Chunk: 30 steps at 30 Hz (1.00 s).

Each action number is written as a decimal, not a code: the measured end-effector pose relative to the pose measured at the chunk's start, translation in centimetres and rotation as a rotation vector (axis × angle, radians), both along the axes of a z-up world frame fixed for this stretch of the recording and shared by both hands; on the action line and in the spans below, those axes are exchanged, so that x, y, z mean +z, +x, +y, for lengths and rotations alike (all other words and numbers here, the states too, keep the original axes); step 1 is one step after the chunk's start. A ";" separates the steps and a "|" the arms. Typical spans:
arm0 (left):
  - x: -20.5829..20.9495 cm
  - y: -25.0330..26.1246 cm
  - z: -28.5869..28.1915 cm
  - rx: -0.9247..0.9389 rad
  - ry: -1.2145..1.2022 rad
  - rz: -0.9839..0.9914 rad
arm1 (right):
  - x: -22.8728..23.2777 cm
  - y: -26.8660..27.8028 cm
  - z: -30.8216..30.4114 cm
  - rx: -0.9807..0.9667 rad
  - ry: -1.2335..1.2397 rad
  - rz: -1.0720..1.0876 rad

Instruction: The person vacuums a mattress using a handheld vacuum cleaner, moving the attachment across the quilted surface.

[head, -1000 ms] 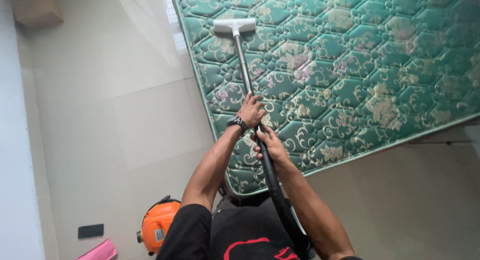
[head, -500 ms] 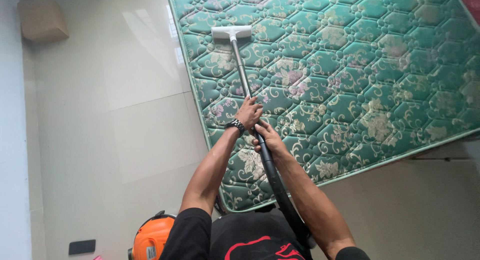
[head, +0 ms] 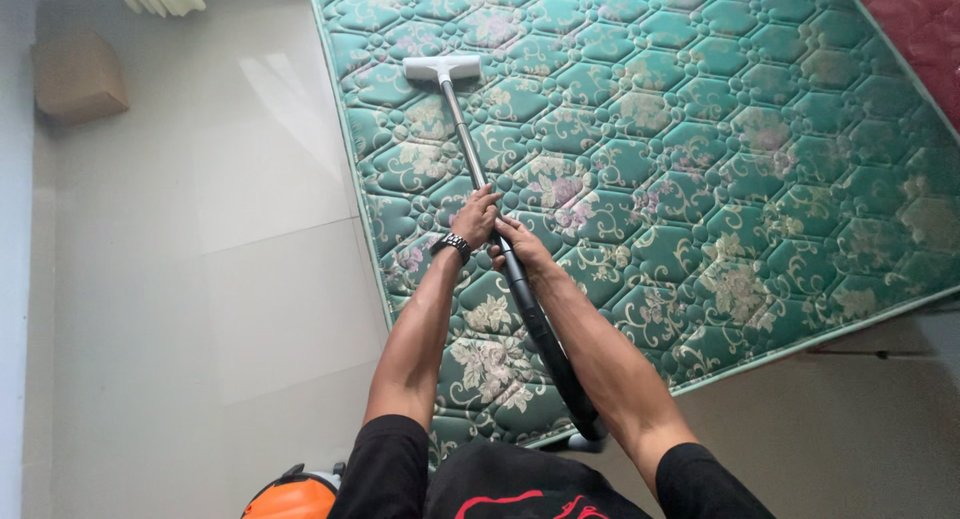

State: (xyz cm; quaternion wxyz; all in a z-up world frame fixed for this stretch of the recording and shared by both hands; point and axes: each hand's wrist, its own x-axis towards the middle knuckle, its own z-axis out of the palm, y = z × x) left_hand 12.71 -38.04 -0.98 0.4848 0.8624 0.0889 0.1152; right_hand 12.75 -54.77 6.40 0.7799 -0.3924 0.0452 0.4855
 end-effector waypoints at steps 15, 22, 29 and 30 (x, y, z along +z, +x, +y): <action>8.6 -6.7 -1.4 -0.097 0.193 -0.044 | 3.0 -6.8 -1.4 -0.099 -0.048 0.059; 14.3 -14.6 -1.7 -0.152 0.246 -0.016 | 6.5 -16.6 -1.5 -0.220 -0.119 0.084; 16.6 -21.6 -1.4 -0.243 0.282 0.006 | 9.9 -25.8 -1.4 -0.259 -0.150 0.137; 17.0 -21.9 -1.2 -0.261 0.283 -0.002 | 10.3 -26.1 -1.3 -0.248 -0.147 0.137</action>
